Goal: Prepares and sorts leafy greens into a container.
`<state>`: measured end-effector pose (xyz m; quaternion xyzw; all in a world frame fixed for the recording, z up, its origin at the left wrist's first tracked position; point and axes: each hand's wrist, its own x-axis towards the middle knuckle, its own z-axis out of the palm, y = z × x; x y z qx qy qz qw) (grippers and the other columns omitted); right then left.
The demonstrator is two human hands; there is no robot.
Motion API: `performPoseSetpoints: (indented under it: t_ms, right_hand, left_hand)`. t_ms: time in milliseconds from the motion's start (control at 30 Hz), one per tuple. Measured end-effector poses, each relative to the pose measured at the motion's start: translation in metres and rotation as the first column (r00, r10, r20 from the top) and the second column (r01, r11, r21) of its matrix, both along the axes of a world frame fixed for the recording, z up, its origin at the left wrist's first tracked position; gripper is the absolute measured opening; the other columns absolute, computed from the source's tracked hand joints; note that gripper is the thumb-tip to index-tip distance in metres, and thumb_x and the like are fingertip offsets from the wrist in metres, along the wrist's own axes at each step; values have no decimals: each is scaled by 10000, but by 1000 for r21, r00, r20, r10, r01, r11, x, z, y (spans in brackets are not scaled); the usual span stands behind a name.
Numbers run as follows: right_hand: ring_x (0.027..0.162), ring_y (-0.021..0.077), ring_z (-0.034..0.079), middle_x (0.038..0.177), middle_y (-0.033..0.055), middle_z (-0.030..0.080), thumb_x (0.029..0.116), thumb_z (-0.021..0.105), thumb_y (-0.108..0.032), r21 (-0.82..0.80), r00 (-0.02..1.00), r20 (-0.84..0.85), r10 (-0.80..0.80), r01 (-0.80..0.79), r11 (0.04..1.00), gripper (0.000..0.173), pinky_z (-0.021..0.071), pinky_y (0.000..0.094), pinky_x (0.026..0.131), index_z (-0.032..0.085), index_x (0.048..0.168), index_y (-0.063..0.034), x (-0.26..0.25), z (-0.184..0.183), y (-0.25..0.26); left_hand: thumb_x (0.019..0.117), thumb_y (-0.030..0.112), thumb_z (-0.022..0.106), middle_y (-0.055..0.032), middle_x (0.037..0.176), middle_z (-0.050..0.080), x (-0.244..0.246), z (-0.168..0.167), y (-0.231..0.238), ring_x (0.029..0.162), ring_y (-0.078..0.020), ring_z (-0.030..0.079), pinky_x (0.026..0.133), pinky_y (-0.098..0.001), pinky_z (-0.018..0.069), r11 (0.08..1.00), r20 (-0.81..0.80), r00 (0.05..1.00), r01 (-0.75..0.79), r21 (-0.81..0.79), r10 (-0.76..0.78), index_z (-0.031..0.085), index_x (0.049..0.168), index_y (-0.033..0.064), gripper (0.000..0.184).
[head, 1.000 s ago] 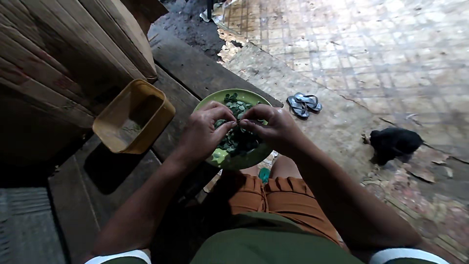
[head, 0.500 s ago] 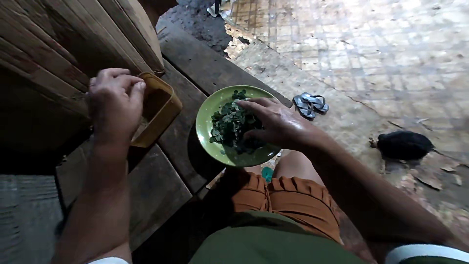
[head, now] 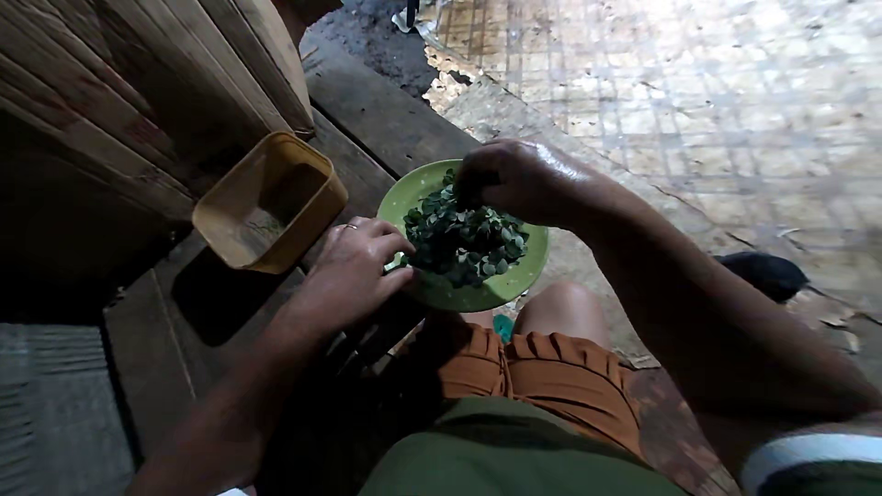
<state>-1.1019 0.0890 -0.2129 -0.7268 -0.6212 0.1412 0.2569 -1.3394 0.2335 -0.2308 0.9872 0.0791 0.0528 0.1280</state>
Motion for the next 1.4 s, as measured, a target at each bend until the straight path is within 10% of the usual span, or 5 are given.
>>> performPoseSetpoints:
  t_ms: [400, 867, 1133, 1400]
  right_hand:
    - [1090, 204, 664, 1197, 65, 688, 1012, 620, -118, -114, 999, -6, 46, -46, 992, 245, 526, 444, 952, 704, 1237, -165, -13, 38, -11]
    - [1013, 190, 715, 1182, 89, 701, 972, 662, -76, 23, 985, -100, -139, 142, 990, 317, 600, 381, 897, 688, 1285, -121, 2, -31, -75]
    - [886, 92, 714, 1077, 40, 734, 983, 671, -97, 139, 878, -377, -295, 369, 919, 266, 608, 300, 818, 682, 1248, -91, 1, -55, -95]
    - [854, 128, 736, 1048, 60, 729, 984, 630, -39, 125, 642, -719, -264, 494, 860, 244, 636, 300, 801, 659, 1226, -50, 0, -72, -112]
  left_hand:
    - [956, 221, 711, -119, 1134, 685, 15, 10, 6, 1043, -324, 655, 865, -573, 513, 1000, -49, 999, -17, 7, 17, 734, 1051, 94, 161]
    - [876, 358, 821, -179, 1450, 542, 66, 13, 2, 1367, -360, 495, 1115, -565, 403, 997, -389, 921, -18, -72, -12, 423, 1546, 79, 827]
    - [944, 24, 670, -202, 1158, 658, 68, -1, 1, 1092, -357, 659, 931, -542, 543, 997, -215, 976, 10, -78, -26, 658, 1213, -3, 271]
    - [968, 27, 624, -148, 1014, 703, 69, 25, 1, 928, -242, 688, 848, -444, 564, 991, -48, 998, 31, -129, -37, 707, 1090, 6, 150]
